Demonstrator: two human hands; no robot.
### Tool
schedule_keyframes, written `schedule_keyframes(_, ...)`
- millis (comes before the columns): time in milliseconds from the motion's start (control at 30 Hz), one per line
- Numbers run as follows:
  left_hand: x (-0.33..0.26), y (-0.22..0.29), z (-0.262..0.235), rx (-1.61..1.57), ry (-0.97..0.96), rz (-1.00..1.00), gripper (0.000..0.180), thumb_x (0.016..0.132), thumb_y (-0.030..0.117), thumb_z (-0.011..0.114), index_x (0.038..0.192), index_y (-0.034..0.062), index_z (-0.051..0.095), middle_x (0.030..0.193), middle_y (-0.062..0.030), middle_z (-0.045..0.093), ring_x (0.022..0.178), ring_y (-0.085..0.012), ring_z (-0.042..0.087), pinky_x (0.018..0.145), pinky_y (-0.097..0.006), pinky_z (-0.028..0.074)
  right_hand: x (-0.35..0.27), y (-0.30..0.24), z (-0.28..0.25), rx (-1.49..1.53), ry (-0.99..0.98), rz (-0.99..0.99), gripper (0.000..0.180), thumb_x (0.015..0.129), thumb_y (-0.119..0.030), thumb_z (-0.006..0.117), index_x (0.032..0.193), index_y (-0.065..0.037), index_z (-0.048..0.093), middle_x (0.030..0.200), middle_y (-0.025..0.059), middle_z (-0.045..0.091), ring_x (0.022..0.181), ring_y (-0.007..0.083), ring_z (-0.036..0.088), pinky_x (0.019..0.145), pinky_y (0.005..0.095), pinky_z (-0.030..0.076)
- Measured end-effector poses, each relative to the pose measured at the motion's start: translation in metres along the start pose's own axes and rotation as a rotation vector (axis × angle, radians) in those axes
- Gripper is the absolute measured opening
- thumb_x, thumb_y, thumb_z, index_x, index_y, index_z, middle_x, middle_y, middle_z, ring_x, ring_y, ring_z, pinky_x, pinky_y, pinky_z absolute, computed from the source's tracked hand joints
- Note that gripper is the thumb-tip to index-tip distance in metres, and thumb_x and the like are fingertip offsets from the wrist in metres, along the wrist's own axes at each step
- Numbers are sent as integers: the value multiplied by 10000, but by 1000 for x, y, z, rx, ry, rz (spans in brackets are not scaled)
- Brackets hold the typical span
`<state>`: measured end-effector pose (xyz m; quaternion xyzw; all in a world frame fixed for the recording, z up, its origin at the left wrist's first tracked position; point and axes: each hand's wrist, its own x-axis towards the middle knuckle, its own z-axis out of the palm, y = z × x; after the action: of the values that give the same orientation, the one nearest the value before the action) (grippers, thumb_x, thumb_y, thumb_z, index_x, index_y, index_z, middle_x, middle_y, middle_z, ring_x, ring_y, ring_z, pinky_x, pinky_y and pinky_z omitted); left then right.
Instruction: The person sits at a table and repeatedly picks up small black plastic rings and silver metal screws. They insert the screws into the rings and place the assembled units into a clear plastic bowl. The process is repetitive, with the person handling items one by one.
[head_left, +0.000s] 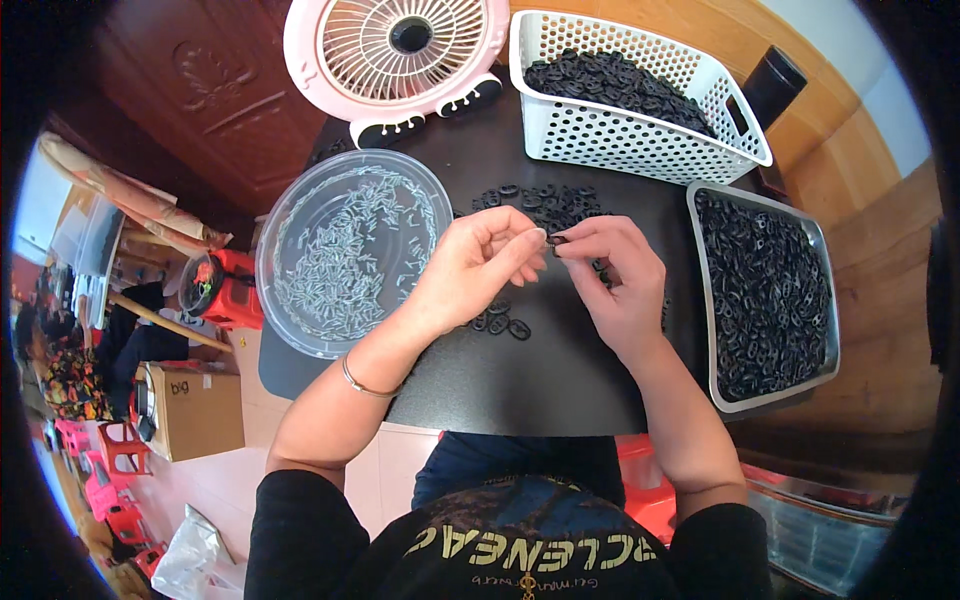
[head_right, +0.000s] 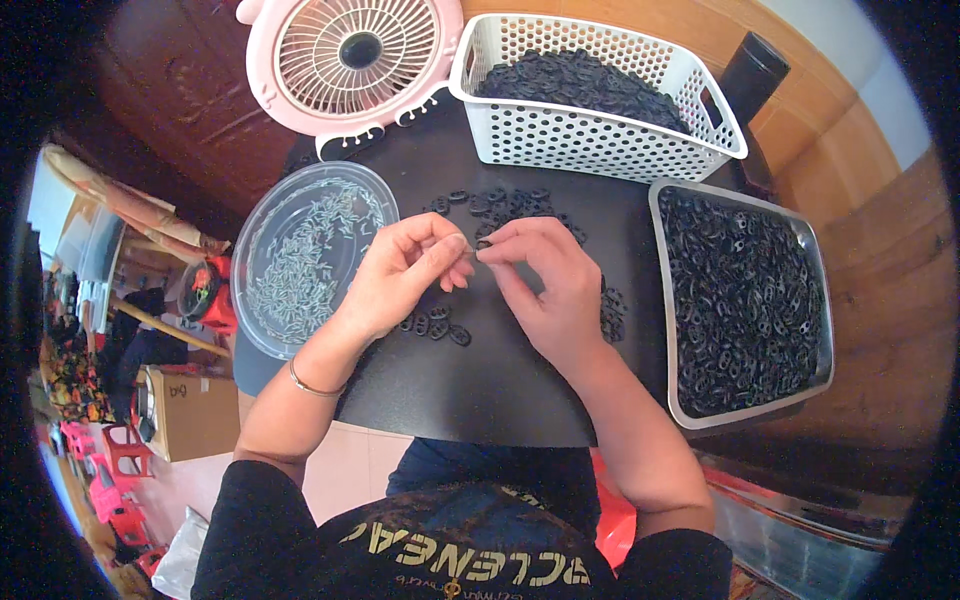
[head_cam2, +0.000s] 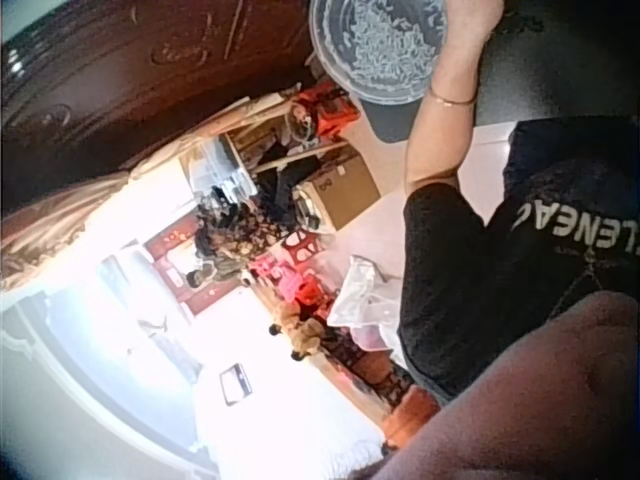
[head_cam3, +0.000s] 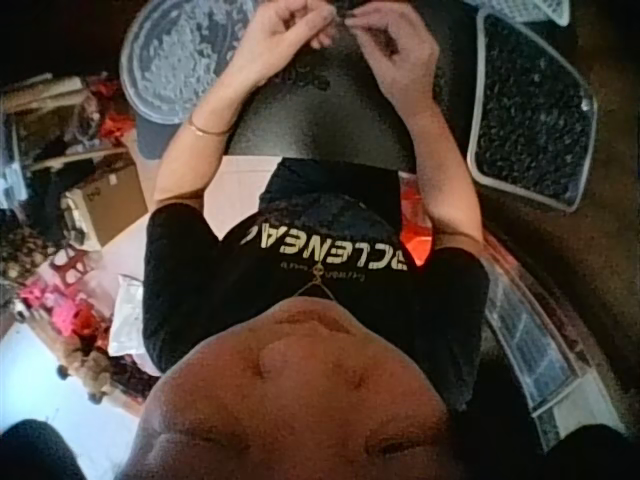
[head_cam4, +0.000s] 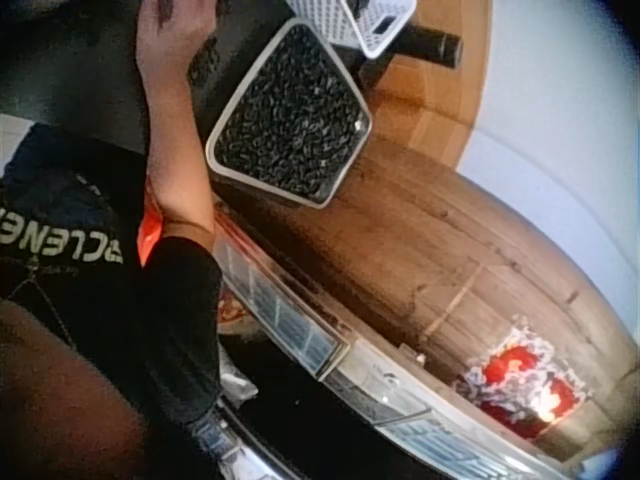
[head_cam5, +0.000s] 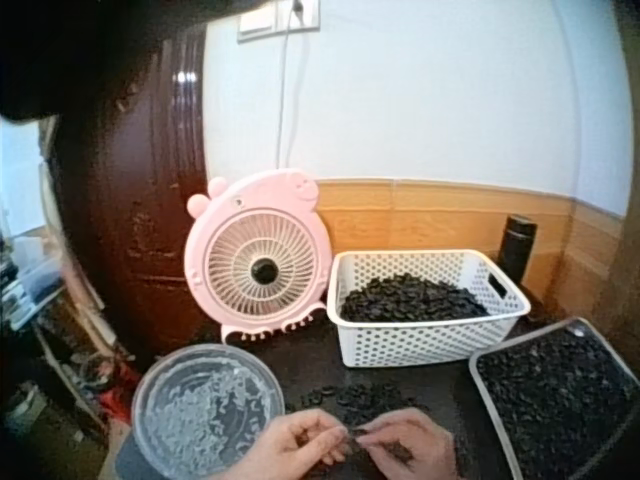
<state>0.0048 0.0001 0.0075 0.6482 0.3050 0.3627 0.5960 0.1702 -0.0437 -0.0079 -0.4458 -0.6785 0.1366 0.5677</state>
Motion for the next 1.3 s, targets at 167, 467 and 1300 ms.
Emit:
schedule_keyframes(167,-1,1,-1,-31,-32,-71,193,885,184,493,805,19,554,692,-27,575,605,-65,521,555,-190,422,1,-4,-2,-106,-11,-119,198,635,69,634,772,-74,620,839,51,600,749,180,601,623,261,489)
schedule_keyframes(467,-1,1,-2,-103,-67,-114,229,878,236,503,781,36,558,646,-10,564,563,-49,505,505,-174,397,1,-5,-3,-119,-16,-198,218,628,82,637,780,-73,625,873,52,614,724,160,611,586,237,492)
schedule_keyframes(1300,-2,-12,23,1095,-245,484,250,647,119,644,889,76,598,892,-66,544,844,-240,524,734,-358,441,7,7,-14,372,177,298,189,811,52,513,993,6,529,882,24,520,793,70,511,724,200,433)
